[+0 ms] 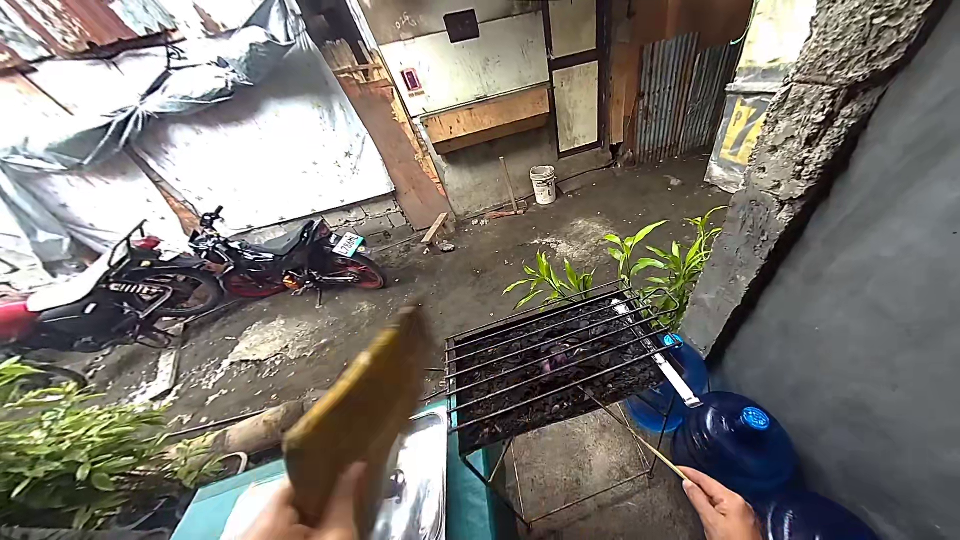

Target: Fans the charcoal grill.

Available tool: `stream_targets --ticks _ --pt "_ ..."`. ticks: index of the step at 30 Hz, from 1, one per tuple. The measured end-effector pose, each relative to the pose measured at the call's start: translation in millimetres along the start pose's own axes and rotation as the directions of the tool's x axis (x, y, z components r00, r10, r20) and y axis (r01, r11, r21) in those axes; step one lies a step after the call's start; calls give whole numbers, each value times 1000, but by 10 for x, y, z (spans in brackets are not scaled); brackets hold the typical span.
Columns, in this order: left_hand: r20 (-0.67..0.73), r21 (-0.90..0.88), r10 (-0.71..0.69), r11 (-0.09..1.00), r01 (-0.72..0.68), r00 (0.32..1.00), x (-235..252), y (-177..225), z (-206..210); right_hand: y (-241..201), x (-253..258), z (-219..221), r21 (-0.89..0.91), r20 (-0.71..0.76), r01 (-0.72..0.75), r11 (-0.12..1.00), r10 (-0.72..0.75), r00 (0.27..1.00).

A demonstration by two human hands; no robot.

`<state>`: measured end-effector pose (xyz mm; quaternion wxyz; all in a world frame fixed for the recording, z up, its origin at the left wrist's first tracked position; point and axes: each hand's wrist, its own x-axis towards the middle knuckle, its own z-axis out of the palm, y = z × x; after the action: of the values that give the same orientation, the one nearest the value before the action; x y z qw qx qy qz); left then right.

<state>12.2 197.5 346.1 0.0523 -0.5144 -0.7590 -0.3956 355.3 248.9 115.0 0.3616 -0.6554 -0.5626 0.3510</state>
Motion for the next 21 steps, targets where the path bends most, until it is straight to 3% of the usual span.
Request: stream_targets --ticks 2,4,6,8,10,12,15,16,19,21 --pt "182 -290 -12 955 65 983 -109 41 -3 -78 -3 -22 5 7 6 1000 -6 1000" --pt "284 -439 -65 878 190 957 -118 -43 -5 -164 -19 -104 -16 33 24 1000 -23 999" --pt "181 -347 -117 921 175 976 -56 -145 -27 -159 9 -171 -55 38 38 998 -36 999" --pt "50 -112 -99 988 104 994 0 -172 -34 -83 63 -199 -73 -8 47 996 -48 999" --pt "45 -33 -30 999 32 999 17 -103 -55 -60 145 -256 -64 -32 50 997 -52 998" --pt "148 -190 0 981 28 989 -13 -27 -109 -100 181 -360 -79 0 53 995 -53 999" --pt "311 -404 -59 895 188 948 32 -61 -71 -105 225 -441 -114 27 45 992 -43 999" --pt "273 -364 -87 913 187 958 77 -119 -30 -72 261 -432 -112 12 52 992 -51 999" --pt "-33 20 -107 994 107 994 222 -216 39 5 322 -437 -81 2 70 994 -70 998" --pt "-106 173 -77 980 94 991 255 -127 54 -14 271 -529 -55 31 57 997 -55 998"
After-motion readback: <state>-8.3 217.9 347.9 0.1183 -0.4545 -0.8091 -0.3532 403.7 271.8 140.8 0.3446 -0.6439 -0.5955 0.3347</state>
